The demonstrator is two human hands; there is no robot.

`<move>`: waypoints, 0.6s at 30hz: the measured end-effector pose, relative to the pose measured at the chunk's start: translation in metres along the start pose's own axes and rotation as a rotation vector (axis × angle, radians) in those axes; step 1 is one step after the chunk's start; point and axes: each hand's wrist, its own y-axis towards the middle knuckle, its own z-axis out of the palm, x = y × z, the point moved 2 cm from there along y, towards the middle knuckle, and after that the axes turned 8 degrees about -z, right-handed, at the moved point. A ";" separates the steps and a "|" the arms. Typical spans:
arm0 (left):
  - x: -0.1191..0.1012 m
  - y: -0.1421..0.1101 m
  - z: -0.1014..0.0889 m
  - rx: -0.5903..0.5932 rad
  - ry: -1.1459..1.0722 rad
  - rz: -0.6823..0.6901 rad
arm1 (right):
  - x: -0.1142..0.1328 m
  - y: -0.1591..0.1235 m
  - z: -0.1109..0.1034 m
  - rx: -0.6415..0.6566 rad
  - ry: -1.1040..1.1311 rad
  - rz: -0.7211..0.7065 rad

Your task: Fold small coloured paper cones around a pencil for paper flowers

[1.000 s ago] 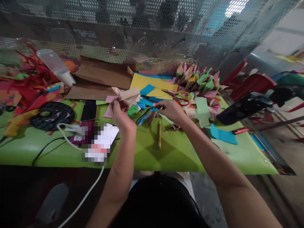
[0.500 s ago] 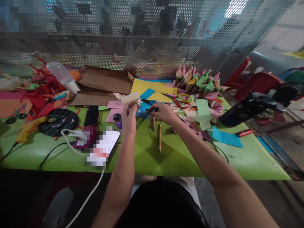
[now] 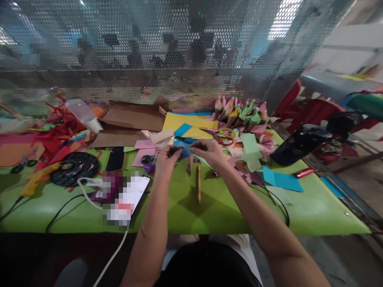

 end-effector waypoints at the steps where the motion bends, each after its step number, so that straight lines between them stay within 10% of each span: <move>1: 0.000 0.000 0.000 0.007 -0.012 -0.007 | -0.002 -0.002 0.001 -0.005 -0.016 -0.001; 18: 0.000 -0.012 0.009 0.001 0.243 0.231 | -0.013 -0.015 -0.007 -0.015 -0.287 -0.149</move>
